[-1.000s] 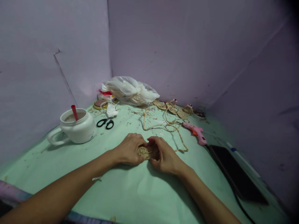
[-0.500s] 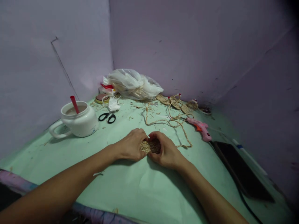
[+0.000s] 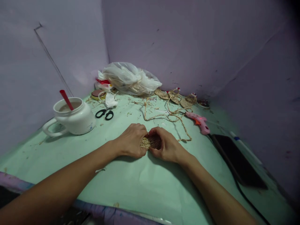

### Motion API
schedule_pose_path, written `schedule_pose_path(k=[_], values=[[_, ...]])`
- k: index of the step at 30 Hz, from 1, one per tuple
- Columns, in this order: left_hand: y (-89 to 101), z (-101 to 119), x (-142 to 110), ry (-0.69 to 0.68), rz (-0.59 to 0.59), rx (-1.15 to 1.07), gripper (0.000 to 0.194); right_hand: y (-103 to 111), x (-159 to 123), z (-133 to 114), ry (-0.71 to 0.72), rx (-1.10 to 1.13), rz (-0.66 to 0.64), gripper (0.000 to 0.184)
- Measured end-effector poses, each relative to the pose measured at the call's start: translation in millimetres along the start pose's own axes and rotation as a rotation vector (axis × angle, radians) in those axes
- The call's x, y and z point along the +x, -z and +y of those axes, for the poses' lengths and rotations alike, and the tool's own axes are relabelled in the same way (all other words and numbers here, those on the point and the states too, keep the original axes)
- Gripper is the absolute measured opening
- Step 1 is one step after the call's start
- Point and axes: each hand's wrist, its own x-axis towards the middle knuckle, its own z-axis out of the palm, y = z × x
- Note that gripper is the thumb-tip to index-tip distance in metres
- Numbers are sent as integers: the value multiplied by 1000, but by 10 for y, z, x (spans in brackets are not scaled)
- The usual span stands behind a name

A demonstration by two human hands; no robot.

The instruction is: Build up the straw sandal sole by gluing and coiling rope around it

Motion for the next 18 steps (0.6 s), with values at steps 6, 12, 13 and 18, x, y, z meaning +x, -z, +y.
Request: schedule_pose_path(k=[6,12,13,18], values=[[-4,-42,0,-30,-6,-48,24,-18,6,10,10,-15,55,35],[-107,-78,11,-39,72,-162,27,-36,18,19,31,0,82,32],[-110,-76,14,-42,78,-177,27,-40,20,22,20,1,82,31],[-95,-68,15,-50,91,-196,27,-47,2,53,-20,27,87,30]])
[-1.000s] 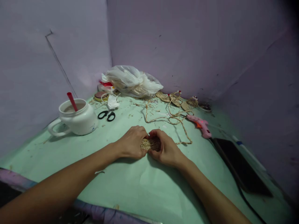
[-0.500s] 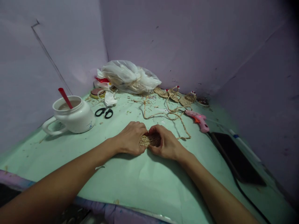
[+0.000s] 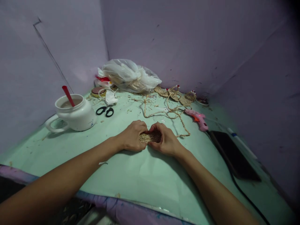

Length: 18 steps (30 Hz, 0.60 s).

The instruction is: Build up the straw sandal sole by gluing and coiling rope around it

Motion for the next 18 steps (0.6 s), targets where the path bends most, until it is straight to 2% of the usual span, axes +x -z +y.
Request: schedule_pose_path(k=[4,8,11,14,18], values=[[-12,-23,-10,-5,26,-1,23,27,-33,13,136,-16,-12,22],[-31,-33,-14,-17,49,4,22,56,-53,-25,269,-203,-9,19],[-34,-19,-11,3,52,26,22,44,-76,-70,266,-289,-21,17],[-38,-7,-8,16,45,66,24,-6,-112,-115,220,-261,-40,19],[-44,4,-1,15,35,107,23,-106,-153,-151,166,-289,7,22]])
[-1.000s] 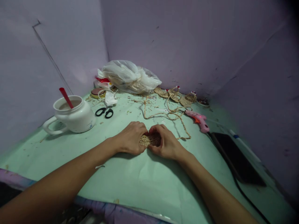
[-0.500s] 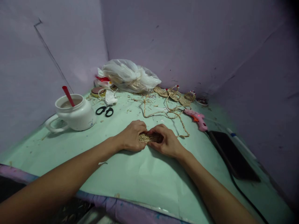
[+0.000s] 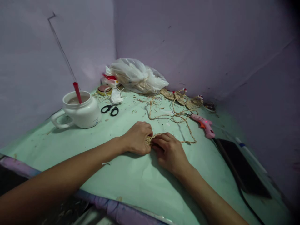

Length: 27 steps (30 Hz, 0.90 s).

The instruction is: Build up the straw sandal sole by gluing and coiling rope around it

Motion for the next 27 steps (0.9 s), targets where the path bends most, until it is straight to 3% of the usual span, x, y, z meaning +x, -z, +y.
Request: schedule_pose_path(k=[11,27], values=[[47,44,43,8,-50,46,21,-158,-43,4,12,-67,227,20],[64,57,65,31,-111,70,24,-199,-35,57,23,-84,250,20]])
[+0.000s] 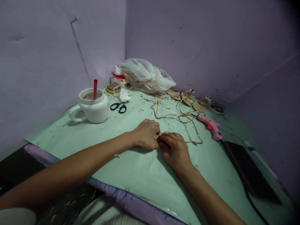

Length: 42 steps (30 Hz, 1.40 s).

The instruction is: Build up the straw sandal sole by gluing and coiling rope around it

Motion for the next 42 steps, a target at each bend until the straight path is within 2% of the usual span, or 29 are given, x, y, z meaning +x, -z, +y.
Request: schedule_pose_path(k=[5,12,24,42], values=[[26,34,9,33,-13,5,26,7,-19,-17,-2,16,26,19],[92,62,-6,100,-40,7,26,-8,-92,-49,72,24,159,18],[106,79,-20,112,-51,5,30,1,-102,-77,32,-39,202,12],[99,78,6,74,-54,-27,29,24,-87,-93,-60,5,85,14]])
